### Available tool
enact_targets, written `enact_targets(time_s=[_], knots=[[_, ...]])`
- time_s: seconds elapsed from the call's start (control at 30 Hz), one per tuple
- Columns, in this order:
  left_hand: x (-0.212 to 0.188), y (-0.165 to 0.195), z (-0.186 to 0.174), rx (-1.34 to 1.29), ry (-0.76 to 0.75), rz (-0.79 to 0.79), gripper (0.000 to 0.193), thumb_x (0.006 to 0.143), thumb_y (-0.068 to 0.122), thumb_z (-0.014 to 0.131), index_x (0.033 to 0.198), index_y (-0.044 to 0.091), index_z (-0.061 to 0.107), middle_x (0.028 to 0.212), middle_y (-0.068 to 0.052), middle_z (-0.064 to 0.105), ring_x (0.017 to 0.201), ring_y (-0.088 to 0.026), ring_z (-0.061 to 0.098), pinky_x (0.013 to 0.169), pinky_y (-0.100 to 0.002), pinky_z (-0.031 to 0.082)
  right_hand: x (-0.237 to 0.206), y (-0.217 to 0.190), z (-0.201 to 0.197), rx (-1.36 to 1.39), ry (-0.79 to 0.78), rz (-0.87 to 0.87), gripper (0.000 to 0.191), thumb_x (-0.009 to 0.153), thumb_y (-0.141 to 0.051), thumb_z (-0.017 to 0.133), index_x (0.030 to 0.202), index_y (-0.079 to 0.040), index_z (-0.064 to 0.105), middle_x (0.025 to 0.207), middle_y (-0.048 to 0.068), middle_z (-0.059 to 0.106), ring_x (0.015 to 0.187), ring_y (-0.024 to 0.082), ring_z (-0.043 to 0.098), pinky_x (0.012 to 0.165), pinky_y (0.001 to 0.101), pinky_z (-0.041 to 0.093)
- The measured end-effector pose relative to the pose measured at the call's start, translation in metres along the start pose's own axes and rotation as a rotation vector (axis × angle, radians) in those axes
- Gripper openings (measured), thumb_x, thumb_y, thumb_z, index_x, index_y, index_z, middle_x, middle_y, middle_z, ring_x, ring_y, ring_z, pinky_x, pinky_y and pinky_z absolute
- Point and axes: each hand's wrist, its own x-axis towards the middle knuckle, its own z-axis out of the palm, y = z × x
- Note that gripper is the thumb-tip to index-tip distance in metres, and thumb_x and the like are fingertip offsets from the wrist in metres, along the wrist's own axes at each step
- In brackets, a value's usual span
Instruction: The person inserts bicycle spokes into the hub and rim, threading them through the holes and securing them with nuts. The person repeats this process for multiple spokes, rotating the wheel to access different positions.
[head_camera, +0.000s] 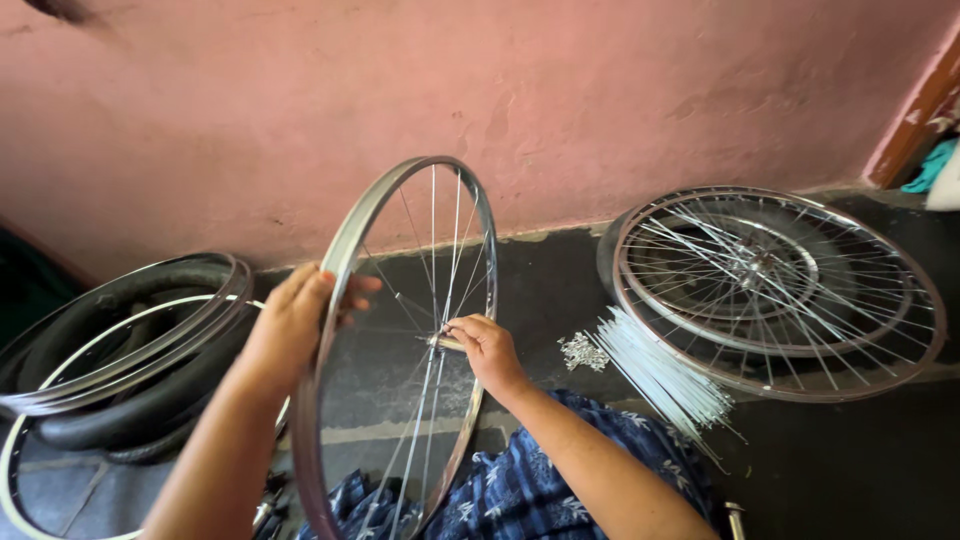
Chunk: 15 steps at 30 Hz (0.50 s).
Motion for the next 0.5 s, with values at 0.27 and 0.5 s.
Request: enact_targets(time_s=[0.27, 0.5], knots=[[-0.090, -0.045, 0.016, -0.250, 0.031, 0.083, 0.037, 0.107, 0.020, 0.038, 0.126, -0.005, 0.056, 0.131, -0.020, 0.069, 0.103, -0.024, 0.069, 0.092, -0.036, 0.055, -0.018, 0.002, 0.020, -0.020, -0.060, -0.076, 0.014, 0.092, 0.001, 0.068, 0.105, -0.004, 0.073, 0.099, 0.012, 0.074, 0.092, 0.026, 0.076, 0.079, 0.0325, 0.061], [-0.117, -0.082, 0.016, -0.192, 0.083, 0.118, 0.041, 0.107, 0.018, 0.036, 0.127, -0.011, 0.057, 0.128, -0.027, 0.067, 0.119, -0.031, 0.067, 0.106, -0.041, 0.051, -0.021, -0.010, 0.023, -0.105, -0.085, -0.196, 0.020, 0.092, -0.005, 0.072, 0.112, -0.009, 0.073, 0.113, 0.013, 0.073, 0.106, 0.031, 0.071, 0.092, 0.0371, 0.057]])
